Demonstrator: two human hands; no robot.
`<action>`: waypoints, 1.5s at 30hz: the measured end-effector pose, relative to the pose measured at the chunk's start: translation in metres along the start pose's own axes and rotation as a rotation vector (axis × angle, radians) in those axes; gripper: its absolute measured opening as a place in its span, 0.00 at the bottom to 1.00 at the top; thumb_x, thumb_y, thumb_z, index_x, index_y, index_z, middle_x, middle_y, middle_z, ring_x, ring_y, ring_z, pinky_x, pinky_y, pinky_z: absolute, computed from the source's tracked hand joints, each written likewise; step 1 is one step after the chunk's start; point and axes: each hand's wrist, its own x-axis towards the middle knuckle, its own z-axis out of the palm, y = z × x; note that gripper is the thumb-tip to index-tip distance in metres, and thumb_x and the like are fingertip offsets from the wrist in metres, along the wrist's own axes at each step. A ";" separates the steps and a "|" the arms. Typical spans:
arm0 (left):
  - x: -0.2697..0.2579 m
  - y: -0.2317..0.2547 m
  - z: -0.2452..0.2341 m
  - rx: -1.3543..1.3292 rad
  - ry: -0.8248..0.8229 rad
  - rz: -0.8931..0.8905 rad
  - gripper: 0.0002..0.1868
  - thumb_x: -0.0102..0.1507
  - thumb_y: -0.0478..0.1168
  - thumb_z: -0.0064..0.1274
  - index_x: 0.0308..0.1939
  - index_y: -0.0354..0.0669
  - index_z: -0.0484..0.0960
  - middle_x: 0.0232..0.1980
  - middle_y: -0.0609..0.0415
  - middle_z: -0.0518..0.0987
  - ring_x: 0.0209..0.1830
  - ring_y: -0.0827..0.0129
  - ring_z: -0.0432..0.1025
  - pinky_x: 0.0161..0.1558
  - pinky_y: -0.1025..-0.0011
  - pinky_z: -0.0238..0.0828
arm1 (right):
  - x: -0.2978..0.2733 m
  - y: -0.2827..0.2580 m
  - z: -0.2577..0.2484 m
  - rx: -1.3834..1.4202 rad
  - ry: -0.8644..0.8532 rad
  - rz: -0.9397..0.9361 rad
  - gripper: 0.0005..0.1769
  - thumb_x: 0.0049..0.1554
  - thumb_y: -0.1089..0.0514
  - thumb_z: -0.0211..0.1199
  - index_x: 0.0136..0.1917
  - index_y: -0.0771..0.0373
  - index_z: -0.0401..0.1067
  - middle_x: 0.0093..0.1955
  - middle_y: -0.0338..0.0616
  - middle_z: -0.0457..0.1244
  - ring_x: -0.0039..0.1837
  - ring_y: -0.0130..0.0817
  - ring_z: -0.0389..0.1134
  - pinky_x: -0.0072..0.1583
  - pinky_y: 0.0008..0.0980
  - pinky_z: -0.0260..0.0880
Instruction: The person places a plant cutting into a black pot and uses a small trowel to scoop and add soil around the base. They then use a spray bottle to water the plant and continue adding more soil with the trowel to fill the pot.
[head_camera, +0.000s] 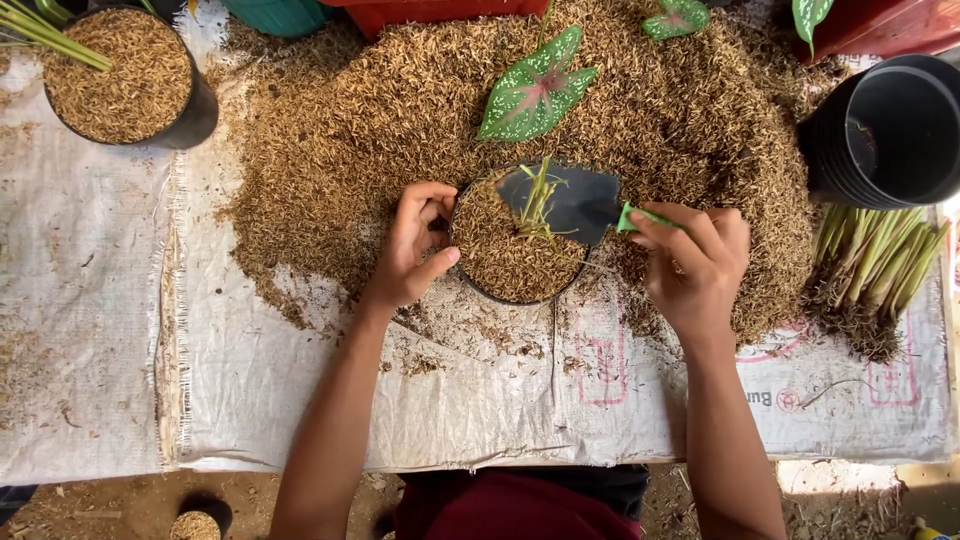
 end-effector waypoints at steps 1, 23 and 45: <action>0.000 0.001 0.001 0.003 0.003 0.000 0.32 0.55 0.42 0.55 0.61 0.38 0.62 0.49 0.46 0.67 0.46 0.63 0.67 0.32 0.75 0.75 | -0.001 0.001 0.000 0.004 0.000 -0.002 0.05 0.62 0.62 0.71 0.52 0.57 0.82 0.54 0.41 0.72 0.48 0.40 0.61 0.51 0.36 0.56; 0.000 0.011 0.001 -0.024 -0.026 -0.047 0.32 0.54 0.38 0.54 0.61 0.37 0.62 0.54 0.44 0.67 0.47 0.62 0.67 0.37 0.73 0.75 | 0.100 -0.039 -0.023 1.056 -0.030 0.389 0.30 0.66 0.64 0.55 0.78 0.65 0.49 0.63 0.67 0.63 0.61 0.56 0.72 0.65 0.52 0.79; 0.003 0.021 -0.005 0.054 -0.169 -0.157 0.38 0.56 0.40 0.53 0.69 0.42 0.58 0.28 0.64 0.66 0.16 0.80 0.54 0.15 0.82 0.48 | 0.144 -0.053 0.008 1.431 0.042 0.303 0.30 0.65 0.29 0.43 0.45 0.54 0.68 0.43 0.45 0.65 0.43 0.41 0.72 0.50 0.47 0.79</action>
